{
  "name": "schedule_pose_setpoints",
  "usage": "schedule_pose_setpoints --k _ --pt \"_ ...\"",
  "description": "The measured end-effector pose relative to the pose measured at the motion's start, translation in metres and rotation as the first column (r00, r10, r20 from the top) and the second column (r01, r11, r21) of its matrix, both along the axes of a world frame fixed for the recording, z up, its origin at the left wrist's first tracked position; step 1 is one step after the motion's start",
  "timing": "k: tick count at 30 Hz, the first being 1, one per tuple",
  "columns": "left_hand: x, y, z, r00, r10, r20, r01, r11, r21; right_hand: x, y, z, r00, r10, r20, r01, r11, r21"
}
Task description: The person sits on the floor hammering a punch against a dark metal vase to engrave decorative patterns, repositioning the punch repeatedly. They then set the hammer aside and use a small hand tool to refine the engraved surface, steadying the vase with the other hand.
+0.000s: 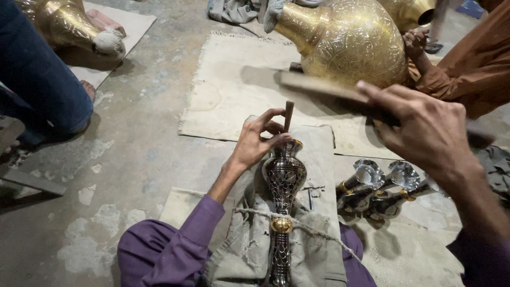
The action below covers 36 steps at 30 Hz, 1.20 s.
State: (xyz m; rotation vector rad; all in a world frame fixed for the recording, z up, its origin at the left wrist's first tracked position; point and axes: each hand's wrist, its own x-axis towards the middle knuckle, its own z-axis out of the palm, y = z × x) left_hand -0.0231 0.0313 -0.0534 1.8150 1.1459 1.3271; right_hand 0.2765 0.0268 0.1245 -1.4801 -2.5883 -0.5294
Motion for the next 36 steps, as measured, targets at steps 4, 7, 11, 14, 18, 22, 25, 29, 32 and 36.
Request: schedule_pose_setpoints --k 4,7,11,14,18,22,25,29,32,36 --pt "0.000 0.003 -0.002 0.999 0.030 -0.038 -0.026 0.994 0.103 -0.006 -0.001 0.003 1.000 0.012 -0.004 -0.012 1.000 -0.007" --pt "-0.003 0.002 -0.001 1.000 0.000 -0.024 0.003 0.995 0.102 -0.006 -0.002 0.000 0.990 -0.128 0.056 0.129 0.991 -0.031" --pt "-0.002 -0.003 0.003 1.000 0.013 -0.028 -0.009 0.993 0.120 -0.001 -0.002 -0.010 0.997 0.058 -0.054 -0.061 0.997 -0.046" --pt "0.000 -0.011 0.007 0.990 0.073 0.123 -0.084 0.993 0.088 0.010 -0.007 -0.020 1.000 -0.016 -0.024 0.017 0.999 0.029" --pt "-0.014 -0.067 -0.002 0.896 0.374 0.239 -0.421 0.887 0.190 0.033 -0.040 -0.055 0.819 0.176 -0.547 -0.156 0.984 0.083" --pt "-0.035 -0.155 -0.022 0.888 0.408 0.214 -0.419 0.908 0.005 0.060 -0.089 -0.114 0.580 -0.279 -0.765 -0.037 0.930 -0.366" --pt "-0.047 -0.219 -0.040 0.852 0.508 0.128 -0.447 0.832 -0.329 0.068 -0.130 -0.164 0.474 -0.207 -0.856 -0.187 0.926 -0.327" --pt "-0.057 -0.267 -0.069 0.818 0.489 0.304 -0.357 0.845 -0.399 0.054 -0.172 -0.212 0.473 -0.170 -0.865 -0.325 0.878 -0.350" --pt "-0.043 -0.287 -0.083 0.813 0.383 0.438 -0.210 0.896 -0.392 0.027 -0.210 -0.243 0.488 -0.238 -0.840 -0.396 0.797 -0.455" --pt "-0.019 -0.287 -0.072 0.904 0.417 0.092 -0.331 0.821 -0.465 0.016 -0.230 -0.253 0.512 -0.300 -0.805 -0.412 0.736 -0.536"
